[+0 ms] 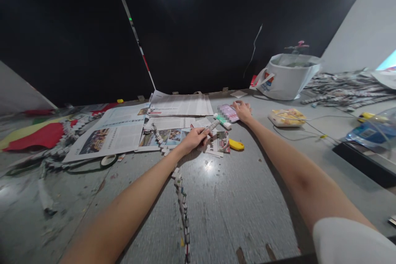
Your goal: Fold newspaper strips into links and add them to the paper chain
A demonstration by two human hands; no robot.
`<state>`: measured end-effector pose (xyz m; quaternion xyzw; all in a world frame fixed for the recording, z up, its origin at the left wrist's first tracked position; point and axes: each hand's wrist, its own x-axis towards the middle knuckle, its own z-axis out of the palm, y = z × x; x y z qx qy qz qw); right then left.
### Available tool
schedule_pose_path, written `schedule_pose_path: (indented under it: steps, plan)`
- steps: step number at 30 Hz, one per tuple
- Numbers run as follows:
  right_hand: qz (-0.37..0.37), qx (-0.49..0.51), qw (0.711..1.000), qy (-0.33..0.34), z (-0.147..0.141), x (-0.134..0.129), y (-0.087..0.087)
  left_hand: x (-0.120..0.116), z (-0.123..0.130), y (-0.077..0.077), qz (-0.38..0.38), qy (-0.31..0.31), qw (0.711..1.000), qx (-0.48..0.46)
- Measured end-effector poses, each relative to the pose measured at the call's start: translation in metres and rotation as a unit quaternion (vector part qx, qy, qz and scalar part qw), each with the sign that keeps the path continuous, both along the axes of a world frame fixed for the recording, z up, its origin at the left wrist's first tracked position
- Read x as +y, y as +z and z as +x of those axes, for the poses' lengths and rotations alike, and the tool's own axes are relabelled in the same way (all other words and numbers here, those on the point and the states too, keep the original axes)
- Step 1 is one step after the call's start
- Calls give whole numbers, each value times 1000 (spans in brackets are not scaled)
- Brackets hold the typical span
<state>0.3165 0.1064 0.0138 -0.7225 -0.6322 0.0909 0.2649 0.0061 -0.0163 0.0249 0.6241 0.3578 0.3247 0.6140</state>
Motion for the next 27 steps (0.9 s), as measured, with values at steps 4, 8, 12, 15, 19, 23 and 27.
schedule_pose_path:
  steps: [4,8,12,15,19,23,27]
  plan:
    - [0,-7,1000,2,3,1,-2,0,1,1,0,1,1000,-3]
    - [-21,-42,999,23,2,8,-3,0,1,0,-2,5,1000,-3]
    - [-19,-89,994,65,-13,24,2,1,2,-3,-9,0,1000,-9]
    - [-24,-121,987,104,-27,34,7,1,2,-5,-8,-1,1000,-15]
    - [37,-117,985,123,-25,32,7,1,3,-5,-13,-1,1000,-16]
    - [88,-60,992,71,-1,18,-4,-1,3,-1,-16,-4,1000,-13]
    - [81,-38,994,63,14,7,-15,-3,2,3,-13,-4,1000,-11]
